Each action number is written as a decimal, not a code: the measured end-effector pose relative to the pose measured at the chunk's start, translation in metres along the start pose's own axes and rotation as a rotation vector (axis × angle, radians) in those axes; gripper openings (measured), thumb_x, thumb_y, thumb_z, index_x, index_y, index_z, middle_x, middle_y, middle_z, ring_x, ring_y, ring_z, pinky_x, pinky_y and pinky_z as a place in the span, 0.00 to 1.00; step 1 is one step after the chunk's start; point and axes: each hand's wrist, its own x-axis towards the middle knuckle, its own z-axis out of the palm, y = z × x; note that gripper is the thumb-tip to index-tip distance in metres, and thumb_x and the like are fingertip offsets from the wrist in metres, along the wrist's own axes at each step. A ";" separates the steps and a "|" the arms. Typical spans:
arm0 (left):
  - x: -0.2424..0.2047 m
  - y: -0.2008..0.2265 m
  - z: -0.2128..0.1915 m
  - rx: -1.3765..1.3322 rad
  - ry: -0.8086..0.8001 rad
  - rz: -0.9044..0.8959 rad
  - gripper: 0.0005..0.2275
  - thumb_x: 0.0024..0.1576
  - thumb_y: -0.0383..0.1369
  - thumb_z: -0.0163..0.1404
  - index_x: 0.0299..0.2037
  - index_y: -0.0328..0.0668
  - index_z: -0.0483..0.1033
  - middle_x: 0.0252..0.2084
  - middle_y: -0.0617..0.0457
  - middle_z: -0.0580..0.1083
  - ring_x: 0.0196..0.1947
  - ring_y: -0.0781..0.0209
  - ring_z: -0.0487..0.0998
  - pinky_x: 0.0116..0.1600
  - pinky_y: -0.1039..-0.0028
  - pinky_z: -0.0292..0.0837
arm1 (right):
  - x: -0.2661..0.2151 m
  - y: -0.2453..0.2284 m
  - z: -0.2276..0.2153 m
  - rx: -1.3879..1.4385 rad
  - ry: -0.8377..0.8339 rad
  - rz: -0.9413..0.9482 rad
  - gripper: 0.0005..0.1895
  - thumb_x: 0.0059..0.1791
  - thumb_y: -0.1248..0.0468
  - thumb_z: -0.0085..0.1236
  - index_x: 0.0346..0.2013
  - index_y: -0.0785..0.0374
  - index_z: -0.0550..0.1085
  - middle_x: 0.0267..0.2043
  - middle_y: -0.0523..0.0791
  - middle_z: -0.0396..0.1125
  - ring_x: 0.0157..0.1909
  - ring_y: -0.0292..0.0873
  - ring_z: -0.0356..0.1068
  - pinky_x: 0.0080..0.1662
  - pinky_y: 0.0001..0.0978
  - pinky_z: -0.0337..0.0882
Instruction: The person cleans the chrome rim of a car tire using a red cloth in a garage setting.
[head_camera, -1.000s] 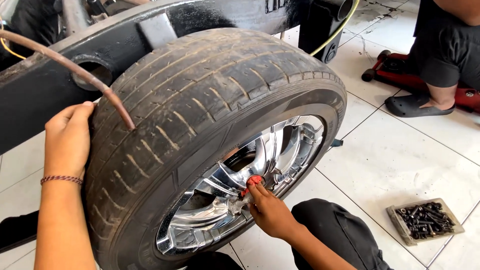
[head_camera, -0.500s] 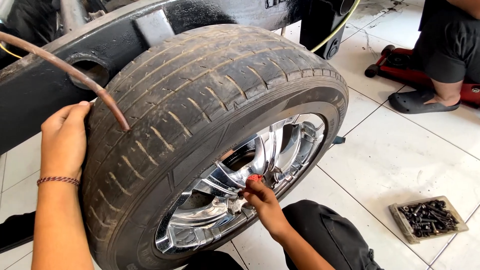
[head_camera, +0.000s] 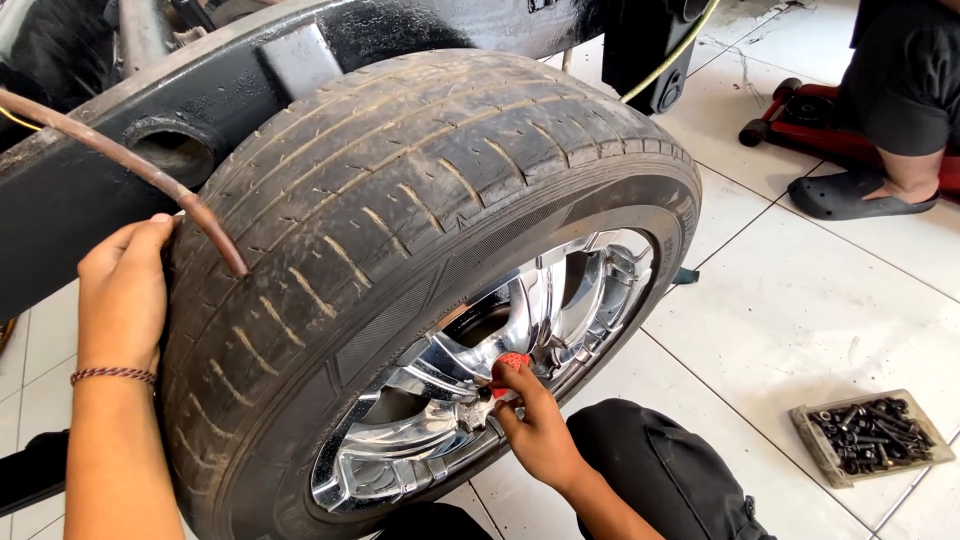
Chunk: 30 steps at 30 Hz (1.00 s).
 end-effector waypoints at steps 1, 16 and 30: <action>0.001 0.000 0.000 -0.002 0.000 -0.003 0.14 0.65 0.39 0.50 0.46 0.34 0.80 0.35 0.62 0.74 0.35 0.74 0.69 0.42 0.81 0.64 | -0.002 0.023 0.007 0.143 0.032 0.074 0.26 0.49 0.72 0.53 0.63 0.66 0.65 0.65 0.47 0.62 0.57 0.46 0.69 0.55 0.34 0.69; 0.007 -0.010 -0.003 0.005 -0.023 -0.019 0.14 0.67 0.40 0.51 0.43 0.35 0.80 0.31 0.64 0.68 0.32 0.74 0.64 0.38 0.79 0.58 | 0.010 -0.036 0.016 1.079 0.149 0.555 0.37 0.43 0.74 0.41 0.70 0.66 0.59 0.52 0.49 0.63 0.50 0.42 0.65 0.52 0.41 0.69; 0.001 -0.004 0.001 -0.018 -0.061 0.015 0.12 0.68 0.38 0.47 0.46 0.37 0.80 0.38 0.59 0.76 0.37 0.73 0.72 0.43 0.80 0.66 | 0.001 -0.059 -0.007 1.593 0.141 0.751 0.16 0.48 0.71 0.44 0.50 0.58 0.71 0.42 0.42 0.71 0.42 0.35 0.70 0.50 0.39 0.68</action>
